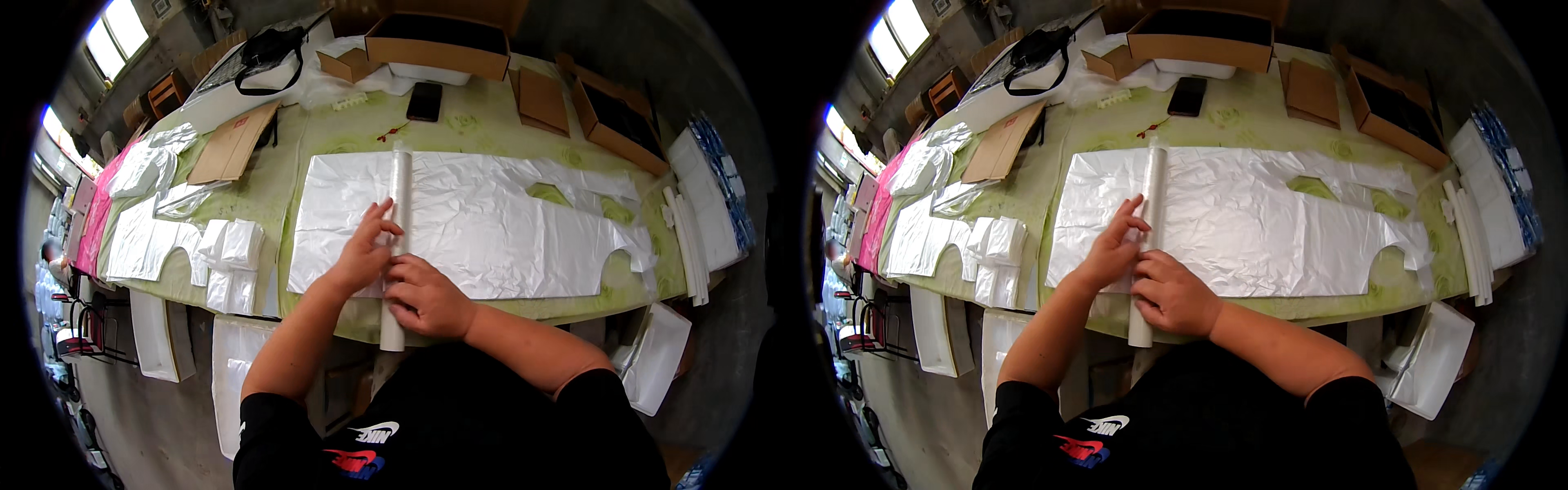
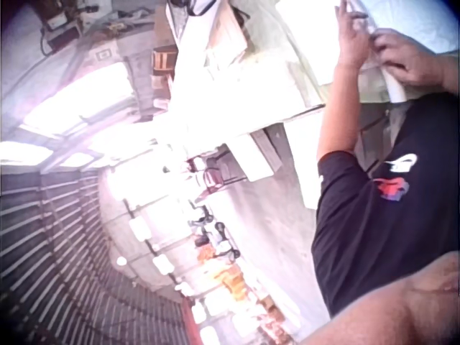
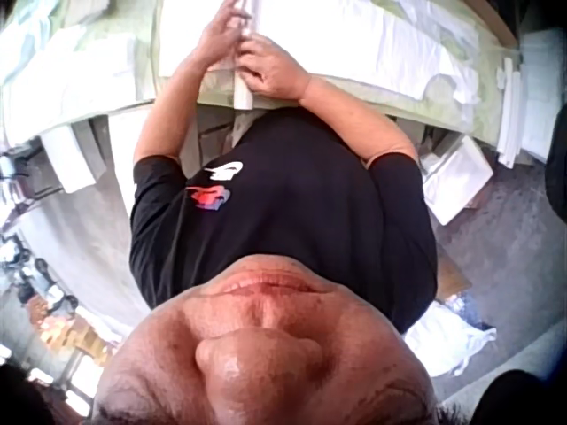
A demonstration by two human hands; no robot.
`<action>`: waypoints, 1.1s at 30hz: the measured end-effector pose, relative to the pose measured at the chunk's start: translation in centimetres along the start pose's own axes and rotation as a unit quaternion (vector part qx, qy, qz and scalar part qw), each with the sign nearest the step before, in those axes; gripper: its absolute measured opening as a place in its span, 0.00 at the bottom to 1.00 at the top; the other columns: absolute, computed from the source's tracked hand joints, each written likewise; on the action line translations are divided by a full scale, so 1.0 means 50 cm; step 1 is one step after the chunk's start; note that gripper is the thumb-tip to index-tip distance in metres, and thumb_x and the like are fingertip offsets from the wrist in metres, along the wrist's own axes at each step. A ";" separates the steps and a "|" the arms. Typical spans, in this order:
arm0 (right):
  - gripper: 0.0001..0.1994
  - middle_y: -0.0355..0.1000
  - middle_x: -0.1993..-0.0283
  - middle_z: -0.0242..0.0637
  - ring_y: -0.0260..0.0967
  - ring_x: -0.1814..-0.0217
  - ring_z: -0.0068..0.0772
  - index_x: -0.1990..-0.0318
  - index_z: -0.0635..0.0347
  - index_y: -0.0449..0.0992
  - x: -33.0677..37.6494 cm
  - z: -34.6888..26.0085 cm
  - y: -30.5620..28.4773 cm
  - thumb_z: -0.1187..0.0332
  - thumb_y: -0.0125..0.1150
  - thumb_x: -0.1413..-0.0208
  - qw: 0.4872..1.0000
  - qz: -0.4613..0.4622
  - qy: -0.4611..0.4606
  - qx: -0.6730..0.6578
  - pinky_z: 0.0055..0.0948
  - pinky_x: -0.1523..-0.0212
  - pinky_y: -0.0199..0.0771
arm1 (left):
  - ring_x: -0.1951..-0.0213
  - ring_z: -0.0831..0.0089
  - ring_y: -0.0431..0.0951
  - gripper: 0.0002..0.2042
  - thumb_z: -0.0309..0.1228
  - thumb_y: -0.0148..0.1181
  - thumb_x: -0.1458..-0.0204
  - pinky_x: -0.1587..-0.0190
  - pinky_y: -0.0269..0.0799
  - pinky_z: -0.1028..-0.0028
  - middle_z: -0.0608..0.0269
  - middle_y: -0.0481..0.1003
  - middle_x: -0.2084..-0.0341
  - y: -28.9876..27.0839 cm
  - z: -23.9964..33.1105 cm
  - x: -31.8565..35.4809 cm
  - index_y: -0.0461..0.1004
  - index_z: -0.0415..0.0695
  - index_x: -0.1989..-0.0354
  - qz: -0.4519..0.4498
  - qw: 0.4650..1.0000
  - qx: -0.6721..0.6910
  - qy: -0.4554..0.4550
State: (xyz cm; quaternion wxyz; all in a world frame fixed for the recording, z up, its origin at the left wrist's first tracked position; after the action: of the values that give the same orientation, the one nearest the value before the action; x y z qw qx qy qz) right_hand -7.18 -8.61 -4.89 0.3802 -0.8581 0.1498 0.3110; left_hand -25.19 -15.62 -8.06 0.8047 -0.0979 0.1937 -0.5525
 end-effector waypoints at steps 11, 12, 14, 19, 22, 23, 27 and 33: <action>0.12 0.75 0.49 0.40 0.67 0.39 0.48 0.56 0.54 0.79 -0.011 0.086 0.004 0.71 0.66 0.49 0.995 -0.002 0.089 -0.045 0.51 0.33 0.62 | 0.23 0.44 0.46 0.21 0.20 0.52 0.46 0.24 0.45 0.53 0.56 0.62 0.28 -0.042 -0.020 0.009 0.80 0.49 0.44 0.022 0.989 -0.144 -0.001; 0.14 0.73 0.44 0.41 0.65 0.35 0.49 0.52 0.52 0.79 0.001 0.126 -0.026 0.68 0.67 0.48 0.995 0.023 0.065 0.068 0.54 0.29 0.57 | 0.24 0.43 0.48 0.22 0.19 0.49 0.47 0.24 0.45 0.52 0.56 0.63 0.29 -0.049 -0.038 0.022 0.81 0.49 0.46 0.058 0.981 -0.185 0.029; 0.20 0.67 0.33 0.42 0.57 0.26 0.50 0.43 0.47 0.78 0.021 0.198 -0.099 0.57 0.65 0.43 0.947 -0.016 0.139 0.289 0.58 0.24 0.47 | 0.24 0.42 0.48 0.24 0.17 0.47 0.50 0.24 0.43 0.49 0.58 0.68 0.32 -0.074 -0.023 0.038 0.82 0.50 0.49 0.097 0.946 -0.308 0.013; 0.30 0.56 0.23 0.41 0.46 0.19 0.50 0.32 0.43 0.70 0.112 0.379 -0.361 0.44 0.58 0.39 0.774 -0.104 0.508 0.363 0.60 0.23 0.40 | 0.26 0.54 0.57 0.17 0.31 0.60 0.46 0.25 0.43 0.43 0.61 0.66 0.30 -0.072 0.052 0.048 0.80 0.50 0.47 0.036 0.938 -0.337 -0.072; 0.31 0.63 0.28 0.45 0.56 0.24 0.46 0.32 0.52 0.69 0.248 0.388 -0.498 0.44 0.55 0.37 0.695 0.072 0.572 0.430 0.60 0.27 0.51 | 0.27 0.53 0.59 0.26 0.38 0.67 0.47 0.26 0.46 0.44 0.57 0.57 0.26 -0.050 0.058 0.067 0.73 0.49 0.38 0.031 0.960 -0.268 -0.081; 0.33 0.61 0.27 0.45 0.55 0.24 0.48 0.29 0.50 0.65 0.261 0.385 -0.564 0.44 0.55 0.38 0.663 0.010 0.641 0.386 0.62 0.28 0.53 | 0.26 0.51 0.57 0.24 0.32 0.65 0.47 0.26 0.48 0.50 0.54 0.56 0.25 -0.055 0.049 0.078 0.74 0.48 0.39 0.049 0.969 -0.229 -0.078; 0.31 0.61 0.25 0.40 0.53 0.23 0.53 0.29 0.38 0.66 0.415 0.357 -0.649 0.43 0.56 0.39 0.546 0.073 0.630 0.547 0.66 0.31 0.56 | 0.25 0.44 0.54 0.23 0.19 0.55 0.48 0.26 0.52 0.56 0.53 0.57 0.26 -0.074 0.022 0.109 0.77 0.48 0.42 0.168 0.939 -0.298 -0.018; 0.25 0.64 0.29 0.44 0.55 0.25 0.60 0.37 0.47 0.73 0.493 0.331 -0.617 0.55 0.63 0.42 0.669 0.102 0.394 0.622 0.65 0.31 0.55 | 0.27 0.44 0.58 0.25 0.19 0.51 0.47 0.27 0.55 0.55 0.53 0.64 0.30 -0.083 0.094 0.081 0.74 0.47 0.39 0.079 0.904 -0.404 -0.114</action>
State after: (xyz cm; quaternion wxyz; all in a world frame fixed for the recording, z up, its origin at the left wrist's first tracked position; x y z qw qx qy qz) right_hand 19.86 23.77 -12.16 0.6972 -0.4454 0.5307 -0.1843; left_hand -25.49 -21.18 -3.06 0.7542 -0.4609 0.3141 -0.3464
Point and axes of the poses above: each hand's wrist, its own x-axis away from the middle knuckle, its own y-axis out of the palm, z = x × y, the point moved 2 cm from there along -x, towards the middle knuckle
